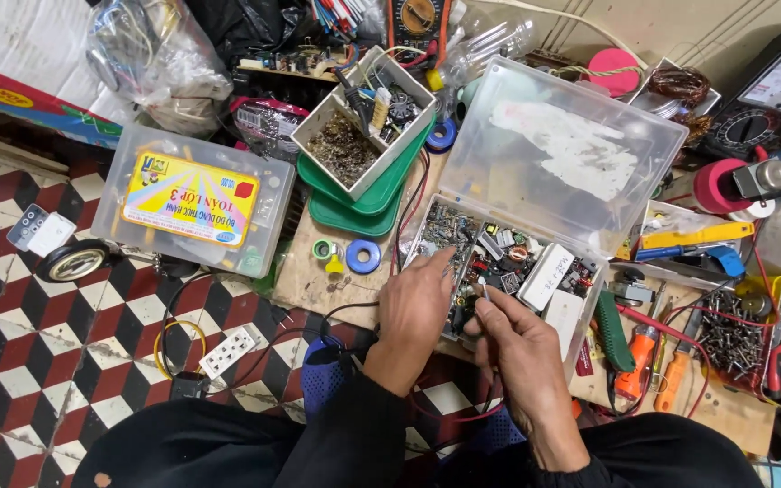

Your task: The person sits on the floor and works on small electronic components, using a multimeter to test circuit boards and wires. They handle various tools and parts from a cluttered workspace, including a plastic box of components, and connect wires to a circuit board for testing.

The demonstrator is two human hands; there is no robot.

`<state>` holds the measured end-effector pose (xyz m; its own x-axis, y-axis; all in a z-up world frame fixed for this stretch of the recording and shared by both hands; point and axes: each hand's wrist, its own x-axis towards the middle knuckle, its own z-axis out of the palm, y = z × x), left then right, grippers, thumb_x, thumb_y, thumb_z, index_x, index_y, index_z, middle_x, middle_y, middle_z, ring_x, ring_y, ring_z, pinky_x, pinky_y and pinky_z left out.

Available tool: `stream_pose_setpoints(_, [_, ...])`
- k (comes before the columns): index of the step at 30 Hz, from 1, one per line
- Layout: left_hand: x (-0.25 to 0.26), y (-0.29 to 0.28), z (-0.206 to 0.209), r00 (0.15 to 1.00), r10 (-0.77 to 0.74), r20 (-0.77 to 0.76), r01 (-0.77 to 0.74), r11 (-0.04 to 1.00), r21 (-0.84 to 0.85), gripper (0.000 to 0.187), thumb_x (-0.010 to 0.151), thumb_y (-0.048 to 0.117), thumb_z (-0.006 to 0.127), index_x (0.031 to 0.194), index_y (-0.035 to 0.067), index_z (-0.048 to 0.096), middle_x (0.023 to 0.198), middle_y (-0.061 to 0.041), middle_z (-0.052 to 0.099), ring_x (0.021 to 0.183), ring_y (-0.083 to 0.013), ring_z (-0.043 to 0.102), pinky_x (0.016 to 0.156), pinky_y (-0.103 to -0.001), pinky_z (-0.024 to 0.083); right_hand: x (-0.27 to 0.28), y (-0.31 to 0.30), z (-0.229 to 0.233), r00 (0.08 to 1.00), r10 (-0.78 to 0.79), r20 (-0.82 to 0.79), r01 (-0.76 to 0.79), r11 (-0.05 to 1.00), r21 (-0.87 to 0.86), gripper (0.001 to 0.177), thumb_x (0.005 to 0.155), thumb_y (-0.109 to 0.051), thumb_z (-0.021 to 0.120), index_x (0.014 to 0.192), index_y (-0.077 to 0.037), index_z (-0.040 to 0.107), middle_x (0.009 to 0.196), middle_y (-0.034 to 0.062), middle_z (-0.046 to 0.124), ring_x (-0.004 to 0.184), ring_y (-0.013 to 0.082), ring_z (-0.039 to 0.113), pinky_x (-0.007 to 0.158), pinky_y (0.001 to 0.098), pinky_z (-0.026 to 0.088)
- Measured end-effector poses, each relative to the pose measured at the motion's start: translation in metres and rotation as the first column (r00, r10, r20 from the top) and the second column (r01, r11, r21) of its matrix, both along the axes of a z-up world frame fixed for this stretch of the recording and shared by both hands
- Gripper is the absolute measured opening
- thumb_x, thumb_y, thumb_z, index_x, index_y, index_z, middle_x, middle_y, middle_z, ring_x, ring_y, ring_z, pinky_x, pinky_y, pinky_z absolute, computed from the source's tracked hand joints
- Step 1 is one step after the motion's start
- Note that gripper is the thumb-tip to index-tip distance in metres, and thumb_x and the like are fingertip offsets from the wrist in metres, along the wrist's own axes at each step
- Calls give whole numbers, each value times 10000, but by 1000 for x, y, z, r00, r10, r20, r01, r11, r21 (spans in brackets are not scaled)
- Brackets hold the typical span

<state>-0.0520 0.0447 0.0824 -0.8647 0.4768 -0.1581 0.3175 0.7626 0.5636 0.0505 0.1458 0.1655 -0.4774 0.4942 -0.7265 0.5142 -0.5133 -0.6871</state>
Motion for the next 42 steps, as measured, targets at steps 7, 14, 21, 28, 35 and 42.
stream_pose_setpoints(7, [4,3,-19,992,-9,-128,4,999,-42,489,962,229,736,1451,219,736,987,-138,787,646,-379,739,595,-539,604,-2,4,-2,997,36,65,-38,999,32,434,1065,-168,687,1476,-73,792,799,124,726,470,153,471,378,275,288])
stream_pose_setpoints(14, [7,-12,-15,980,21,-199,-24,1000,-13,340,955,215,753,1272,117,827,1008,-132,793,670,-338,749,632,-466,621,-4,4,5,994,81,71,-86,994,62,448,1072,-172,666,1495,-79,783,814,121,730,487,156,490,404,280,318])
stream_pose_setpoints(21, [-5,-6,6,976,87,-198,-48,980,194,277,955,89,761,1222,21,778,1022,-162,850,682,-261,784,604,-408,645,-1,5,-1,997,65,48,-67,996,50,463,1064,-176,674,1500,-49,763,838,128,734,487,152,482,403,275,304])
stream_pose_setpoints(28, [-1,-4,-16,990,22,-139,-17,999,36,382,970,189,759,1351,187,781,1037,-125,792,689,-321,764,638,-484,633,0,6,-4,998,55,44,-57,997,57,480,1054,-177,687,1509,-37,748,846,131,745,488,148,488,401,273,299])
stream_pose_setpoints(35, [2,-7,-16,979,113,-167,-97,990,101,262,961,203,748,1186,89,817,1069,-128,835,728,-342,780,688,-474,630,1,5,-5,997,67,36,-69,996,58,467,1053,-165,685,1500,-54,760,840,131,742,471,146,486,378,276,304])
stream_pose_setpoints(42, [-3,-3,-21,977,121,-178,-123,992,4,117,966,163,794,944,75,719,841,-102,812,628,-273,753,629,-447,618,6,9,-8,999,39,4,-39,998,46,464,1057,-168,680,1487,-11,753,837,134,741,464,144,483,376,274,302])
